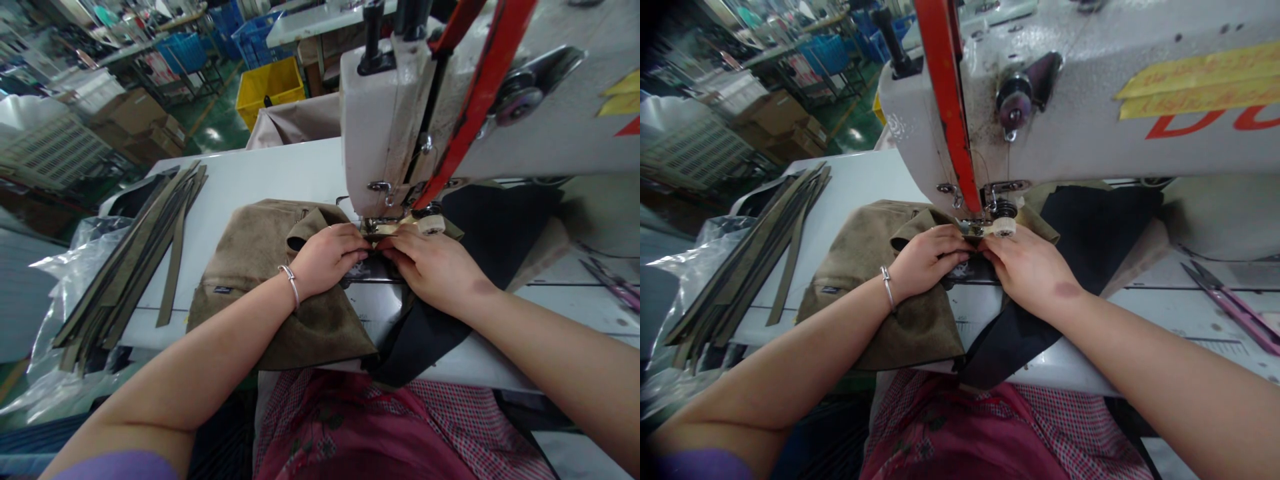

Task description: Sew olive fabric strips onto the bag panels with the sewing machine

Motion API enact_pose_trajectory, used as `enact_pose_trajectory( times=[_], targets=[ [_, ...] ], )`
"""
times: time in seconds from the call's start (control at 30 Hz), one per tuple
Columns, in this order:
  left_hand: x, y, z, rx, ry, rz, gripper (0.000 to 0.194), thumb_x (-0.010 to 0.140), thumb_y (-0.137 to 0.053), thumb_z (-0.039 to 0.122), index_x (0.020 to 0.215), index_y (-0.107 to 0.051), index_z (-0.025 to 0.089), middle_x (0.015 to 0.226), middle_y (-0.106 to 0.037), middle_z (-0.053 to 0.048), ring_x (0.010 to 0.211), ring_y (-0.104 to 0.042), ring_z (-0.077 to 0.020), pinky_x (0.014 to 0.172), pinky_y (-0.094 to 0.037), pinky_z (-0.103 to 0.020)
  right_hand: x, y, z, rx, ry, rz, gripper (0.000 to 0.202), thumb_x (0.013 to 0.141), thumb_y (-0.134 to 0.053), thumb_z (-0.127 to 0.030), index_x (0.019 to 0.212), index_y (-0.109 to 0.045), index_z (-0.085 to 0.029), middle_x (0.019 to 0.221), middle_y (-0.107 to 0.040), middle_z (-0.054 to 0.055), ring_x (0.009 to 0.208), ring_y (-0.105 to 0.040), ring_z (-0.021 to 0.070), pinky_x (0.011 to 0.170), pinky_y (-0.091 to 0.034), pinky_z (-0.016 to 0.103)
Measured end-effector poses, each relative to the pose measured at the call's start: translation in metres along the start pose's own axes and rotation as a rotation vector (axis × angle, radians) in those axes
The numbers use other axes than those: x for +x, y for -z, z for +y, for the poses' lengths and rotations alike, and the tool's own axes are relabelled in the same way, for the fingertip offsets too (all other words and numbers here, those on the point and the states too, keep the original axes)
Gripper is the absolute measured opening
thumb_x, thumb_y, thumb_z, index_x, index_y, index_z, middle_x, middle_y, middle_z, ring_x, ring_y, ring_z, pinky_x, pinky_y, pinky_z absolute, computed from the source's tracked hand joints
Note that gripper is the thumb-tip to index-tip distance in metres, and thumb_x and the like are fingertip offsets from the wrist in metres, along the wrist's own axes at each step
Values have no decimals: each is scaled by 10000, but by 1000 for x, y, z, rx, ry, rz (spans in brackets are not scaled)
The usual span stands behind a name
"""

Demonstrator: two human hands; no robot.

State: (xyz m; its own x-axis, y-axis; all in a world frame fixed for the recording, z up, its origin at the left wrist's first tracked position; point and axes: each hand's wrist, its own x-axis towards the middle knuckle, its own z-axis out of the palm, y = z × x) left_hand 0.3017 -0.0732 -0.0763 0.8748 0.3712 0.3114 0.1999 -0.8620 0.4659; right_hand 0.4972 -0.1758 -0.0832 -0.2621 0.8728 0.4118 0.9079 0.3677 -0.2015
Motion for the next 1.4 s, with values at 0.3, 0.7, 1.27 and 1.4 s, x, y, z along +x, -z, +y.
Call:
enact_pose_trajectory(
  times=[0.3,0.7,1.27,1.4],
  targets=[
    [0,-2,-1,76,-12,-15,228,947,-490,236,1048,-685,172,1033,-686,-69,1049,-605,-198,968,-490,-393,-1,0,0,1,-13,-3,194,923,-470,-164,1001,-647,-149,1033,-677,91,927,-612,228,800,-464,334],
    [-2,-5,9,325,-24,22,205,888,-558,278,1022,-692,201,998,-640,-55,953,-563,-201,867,-446,-352,0,1,-2,-6,-14,1,208,936,-447,-179,1003,-642,-150,1032,-678,100,952,-612,234,795,-463,339],
    [4,-1,2,11,-10,54,365,980,-428,318,729,-639,158,729,-610,-38,782,-574,-162,789,-457,-314,9,-4,-6,-71,-15,-41,204,923,-518,-265,884,-697,-176,930,-703,81,880,-628,221,714,-437,326],
    [-3,3,4,90,19,66,149,906,-486,243,884,-606,157,863,-612,-60,834,-573,-179,812,-477,-333,6,0,-4,-109,225,-49,224,915,-498,-167,808,-695,-174,829,-667,64,791,-586,197,714,-417,323]
  ],
)
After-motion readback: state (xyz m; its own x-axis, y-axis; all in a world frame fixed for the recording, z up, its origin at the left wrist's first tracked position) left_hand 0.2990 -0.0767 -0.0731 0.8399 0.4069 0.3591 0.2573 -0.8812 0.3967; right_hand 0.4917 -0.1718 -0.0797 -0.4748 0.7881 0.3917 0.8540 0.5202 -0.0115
